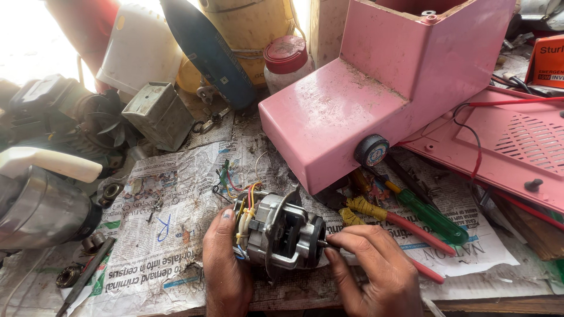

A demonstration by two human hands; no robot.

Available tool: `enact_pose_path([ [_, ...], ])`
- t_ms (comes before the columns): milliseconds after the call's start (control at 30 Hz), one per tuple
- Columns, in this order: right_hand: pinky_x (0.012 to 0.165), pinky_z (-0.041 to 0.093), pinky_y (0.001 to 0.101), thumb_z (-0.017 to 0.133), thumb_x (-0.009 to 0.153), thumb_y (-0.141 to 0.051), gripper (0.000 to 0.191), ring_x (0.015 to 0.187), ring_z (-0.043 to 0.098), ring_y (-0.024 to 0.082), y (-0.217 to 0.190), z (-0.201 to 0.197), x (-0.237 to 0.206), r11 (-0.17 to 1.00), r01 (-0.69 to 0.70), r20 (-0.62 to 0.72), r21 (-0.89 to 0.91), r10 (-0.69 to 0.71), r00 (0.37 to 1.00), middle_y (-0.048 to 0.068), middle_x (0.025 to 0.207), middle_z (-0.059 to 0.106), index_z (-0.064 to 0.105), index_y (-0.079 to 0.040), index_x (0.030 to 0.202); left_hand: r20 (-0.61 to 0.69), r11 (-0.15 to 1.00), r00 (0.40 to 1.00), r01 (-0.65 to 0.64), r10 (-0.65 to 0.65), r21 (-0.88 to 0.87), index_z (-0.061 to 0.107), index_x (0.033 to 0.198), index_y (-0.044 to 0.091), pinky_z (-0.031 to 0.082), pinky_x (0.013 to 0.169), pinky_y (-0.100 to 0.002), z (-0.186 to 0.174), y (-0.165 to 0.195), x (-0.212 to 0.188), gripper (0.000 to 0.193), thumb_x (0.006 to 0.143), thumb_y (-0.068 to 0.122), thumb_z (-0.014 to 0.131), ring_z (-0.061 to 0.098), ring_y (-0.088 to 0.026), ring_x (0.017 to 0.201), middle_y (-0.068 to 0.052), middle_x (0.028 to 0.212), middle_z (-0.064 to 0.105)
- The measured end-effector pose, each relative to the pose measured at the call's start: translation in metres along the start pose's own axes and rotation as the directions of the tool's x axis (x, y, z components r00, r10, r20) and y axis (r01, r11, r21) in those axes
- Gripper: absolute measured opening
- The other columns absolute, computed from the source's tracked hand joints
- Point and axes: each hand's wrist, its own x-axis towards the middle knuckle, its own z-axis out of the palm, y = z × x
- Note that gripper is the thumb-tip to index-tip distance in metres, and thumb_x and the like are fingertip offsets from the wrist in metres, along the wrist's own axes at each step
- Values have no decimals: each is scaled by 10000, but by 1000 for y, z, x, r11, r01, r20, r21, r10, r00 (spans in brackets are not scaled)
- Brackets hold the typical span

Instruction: The person removes a motor from a pink appliance housing, then rotates the motor shaft by hand to check for smoothness. The person uses a screwdriver to probe the motor's internal components while holding the motor in both hands.

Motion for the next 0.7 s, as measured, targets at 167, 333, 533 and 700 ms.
enact_pose_path([
  [167, 720, 547, 370, 708, 886, -186, 140, 793, 716, 227, 2, 1, -2, 999, -7, 5, -39, 7, 1000, 68, 839, 722, 719, -52, 924, -23, 1000, 1000, 2, -2, -1, 614, 1139, -40, 536, 747, -345, -1, -2, 0, 358, 1057, 252, 422, 638, -179, 825, -115, 949, 676],
  [333, 667, 518, 409, 641, 940, -284, 293, 709, 671, 267, 12, 5, -2, 992, -83, 108, -92, 93, 990, 95, 733, 662, 658, -32, 792, -71, 998, 997, 14, -10, 58, 619, 1217, -53, 551, 776, -337, -1, -4, 2, 421, 1033, 261, 408, 667, -188, 856, -135, 986, 704],
  [533, 738, 540, 406, 613, 953, -331, 339, 829, 704, 299, 14, 2, -3, 1000, 1, 78, -21, 0, 997, 130, 862, 698, 689, -1, 939, -64, 996, 998, 19, -13, 85, 618, 1232, -70, 550, 762, -346, 1, -1, 2, 450, 1027, 265, 396, 672, -201, 845, -154, 978, 708],
  [700, 800, 574, 364, 736, 821, -214, 211, 880, 734, 238, 8, 2, -5, 1000, 11, 19, 14, -11, 1000, 93, 913, 716, 702, -58, 958, -83, 995, 996, 31, -23, 94, 626, 1227, -57, 551, 772, -335, 4, 1, 2, 455, 1015, 269, 388, 677, -190, 850, -141, 974, 717],
])
